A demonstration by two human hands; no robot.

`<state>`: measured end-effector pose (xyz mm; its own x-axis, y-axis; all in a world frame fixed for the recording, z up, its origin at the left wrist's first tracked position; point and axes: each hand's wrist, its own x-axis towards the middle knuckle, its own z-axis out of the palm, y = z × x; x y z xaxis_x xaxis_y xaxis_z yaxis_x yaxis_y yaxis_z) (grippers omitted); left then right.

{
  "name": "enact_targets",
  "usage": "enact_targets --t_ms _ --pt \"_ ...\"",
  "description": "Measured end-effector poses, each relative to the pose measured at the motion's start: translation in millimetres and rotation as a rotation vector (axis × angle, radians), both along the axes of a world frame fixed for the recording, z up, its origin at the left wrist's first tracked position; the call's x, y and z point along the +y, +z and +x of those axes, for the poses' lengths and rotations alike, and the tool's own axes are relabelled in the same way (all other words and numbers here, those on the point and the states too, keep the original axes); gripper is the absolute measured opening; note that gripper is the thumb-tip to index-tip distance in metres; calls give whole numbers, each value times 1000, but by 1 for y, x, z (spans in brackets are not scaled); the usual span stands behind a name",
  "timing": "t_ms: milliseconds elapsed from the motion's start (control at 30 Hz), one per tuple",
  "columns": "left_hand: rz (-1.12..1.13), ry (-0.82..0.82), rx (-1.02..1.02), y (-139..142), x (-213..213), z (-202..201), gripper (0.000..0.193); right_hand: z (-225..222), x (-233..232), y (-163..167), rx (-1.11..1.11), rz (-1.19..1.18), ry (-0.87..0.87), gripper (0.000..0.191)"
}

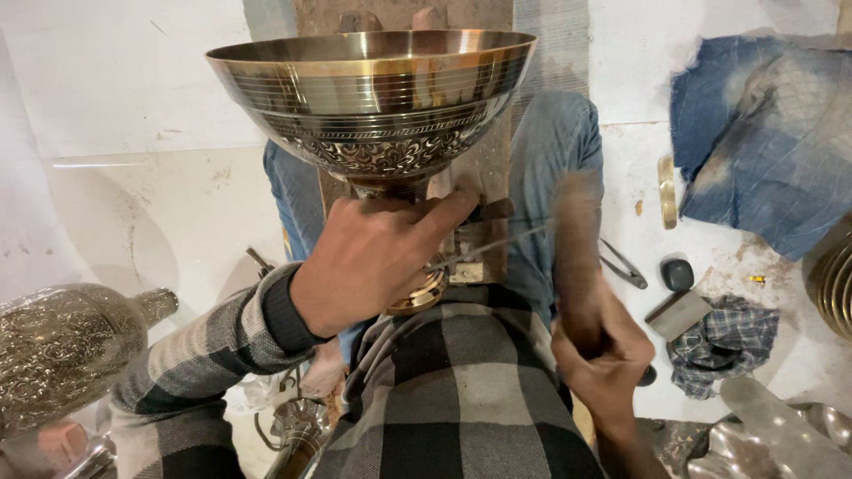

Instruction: The person sits on the floor holding an ornate brass bowl steady and strikes a small punch against its embossed base with a wooden mallet, repositioning the punch around the decorated stem to shape and refine the metalwork.

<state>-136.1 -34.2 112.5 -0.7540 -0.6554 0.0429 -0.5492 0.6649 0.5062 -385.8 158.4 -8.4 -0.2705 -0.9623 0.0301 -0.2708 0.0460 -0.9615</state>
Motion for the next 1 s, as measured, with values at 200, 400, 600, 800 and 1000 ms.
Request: enact_targets --t_ms 200,400,600,800,1000 --pt "87 -91 13 5 -12 -3 51 19 15 0 62 139 7 69" --pt "75 237 162 -1 11 18 70 23 11 -4 45 222 59 70" --pt "62 279 152 -20 15 29 73 22 -13 -5 14 110 11 67" --pt "20 168 208 -9 8 40 75 0 -48 29 -34 -17 -38 61" --pt "25 249 231 -19 14 40 70 -11 -101 90 244 -199 137 59"
